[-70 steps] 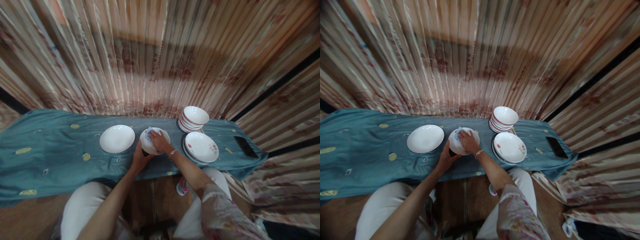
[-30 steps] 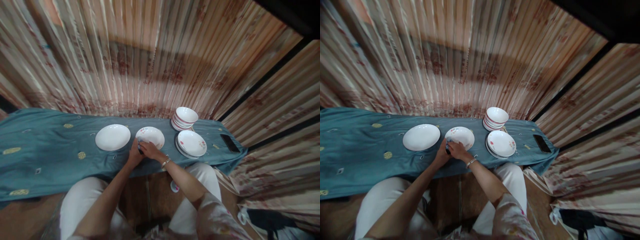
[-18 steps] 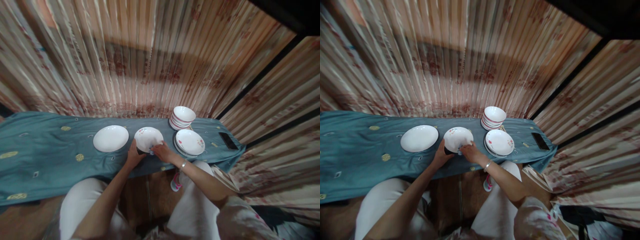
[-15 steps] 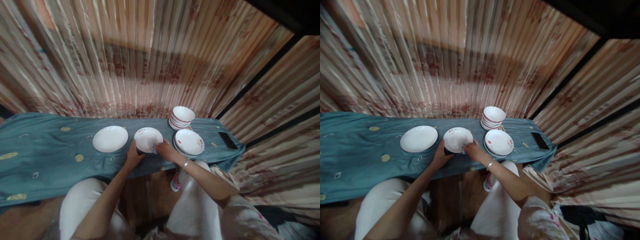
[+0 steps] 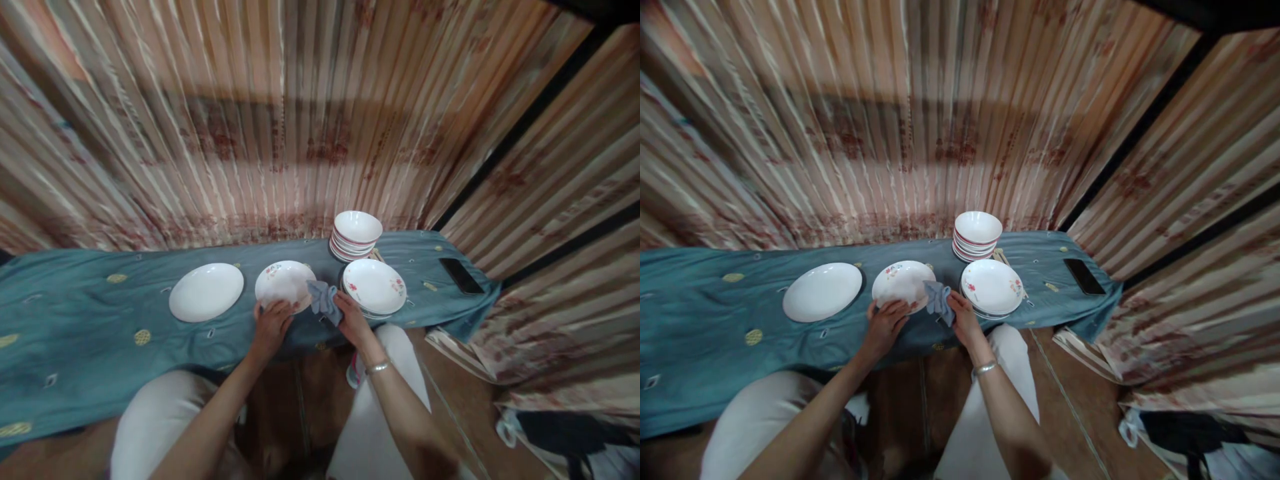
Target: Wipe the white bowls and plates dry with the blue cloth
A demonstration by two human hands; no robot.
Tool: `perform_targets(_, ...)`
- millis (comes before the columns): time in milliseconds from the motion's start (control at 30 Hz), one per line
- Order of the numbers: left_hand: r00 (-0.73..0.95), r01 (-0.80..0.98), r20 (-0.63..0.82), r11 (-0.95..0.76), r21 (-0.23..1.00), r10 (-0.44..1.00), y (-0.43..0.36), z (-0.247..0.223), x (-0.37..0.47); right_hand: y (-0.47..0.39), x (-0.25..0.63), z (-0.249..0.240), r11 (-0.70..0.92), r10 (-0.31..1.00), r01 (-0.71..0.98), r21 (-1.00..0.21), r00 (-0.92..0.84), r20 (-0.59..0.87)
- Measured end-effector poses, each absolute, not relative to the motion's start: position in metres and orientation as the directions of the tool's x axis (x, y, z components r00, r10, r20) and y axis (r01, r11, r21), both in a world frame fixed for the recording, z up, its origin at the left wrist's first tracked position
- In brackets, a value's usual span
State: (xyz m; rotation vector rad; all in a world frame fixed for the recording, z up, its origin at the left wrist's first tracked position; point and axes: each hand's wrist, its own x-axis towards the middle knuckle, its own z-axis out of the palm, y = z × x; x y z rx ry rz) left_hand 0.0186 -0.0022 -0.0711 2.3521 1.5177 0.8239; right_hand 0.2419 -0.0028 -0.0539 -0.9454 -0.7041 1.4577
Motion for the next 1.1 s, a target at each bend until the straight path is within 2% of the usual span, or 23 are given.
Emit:
perform_targets(100,0.318,0.722,0.311,-0.441,0.533,0.896,0.005,-0.073,0.021,-0.008,0.239,-0.054,-0.105,0.984,-0.534,-0.839,0.065,-0.165)
perform_targets(233,0.26,0.608,0.351,-0.435,0.664,0.9,0.013,-0.067,0.024,-0.008,0.24,-0.054,-0.009,0.979,-0.443,-0.896,0.181,-0.099)
perform_targets(400,-0.015,0.375,0.335,-0.305,0.875,0.942,0.019,-0.041,0.024,-0.009,0.233,-0.046,0.177,0.941,-0.089,-0.98,0.306,0.142)
perform_targets(467,-0.133,0.232,0.253,-0.218,0.948,0.958,0.018,-0.027,0.023,-0.013,0.219,-0.037,0.26,0.92,0.092,-0.961,0.28,0.275)
perform_targets(533,-0.173,0.048,0.117,-0.11,0.993,0.978,0.014,-0.014,0.022,-0.017,0.199,-0.026,0.363,0.887,0.29,-0.886,0.185,0.423)
perform_targets(600,-0.189,-0.16,-0.006,-0.025,0.987,0.982,0.01,-0.003,0.022,-0.019,0.177,-0.015,0.483,0.834,0.496,-0.721,-0.009,0.552)
perform_targets(667,-0.2,-0.319,-0.072,0.004,0.948,0.977,0.007,0.003,0.02,-0.015,0.157,-0.006,0.559,0.778,0.65,-0.514,-0.197,0.597)
perform_targets(733,-0.213,-0.423,-0.11,0.009,0.906,0.971,0.007,0.004,0.016,-0.006,0.144,-0.001,0.595,0.738,0.722,-0.351,-0.319,0.595)
perform_targets(800,-0.224,-0.487,-0.14,0.013,0.874,0.964,0.008,0.004,0.012,0.007,0.138,0.0,0.605,0.716,0.749,-0.27,-0.364,0.595)
perform_targets(867,-0.218,-0.525,-0.162,0.024,0.85,0.962,0.011,0.004,0.008,0.02,0.135,0.001,0.598,0.712,0.759,-0.258,-0.354,0.607)
perform_targets(933,-0.204,-0.556,-0.185,0.042,0.83,0.961,0.014,0.004,0.005,0.031,0.133,0.001,0.576,0.724,0.762,-0.296,-0.309,0.616)
perform_targets(1100,-0.243,-0.639,-0.256,0.044,0.768,0.936,0.019,0.009,0.0,0.057,0.121,-0.006,0.506,0.778,0.7,-0.504,-0.119,0.616)
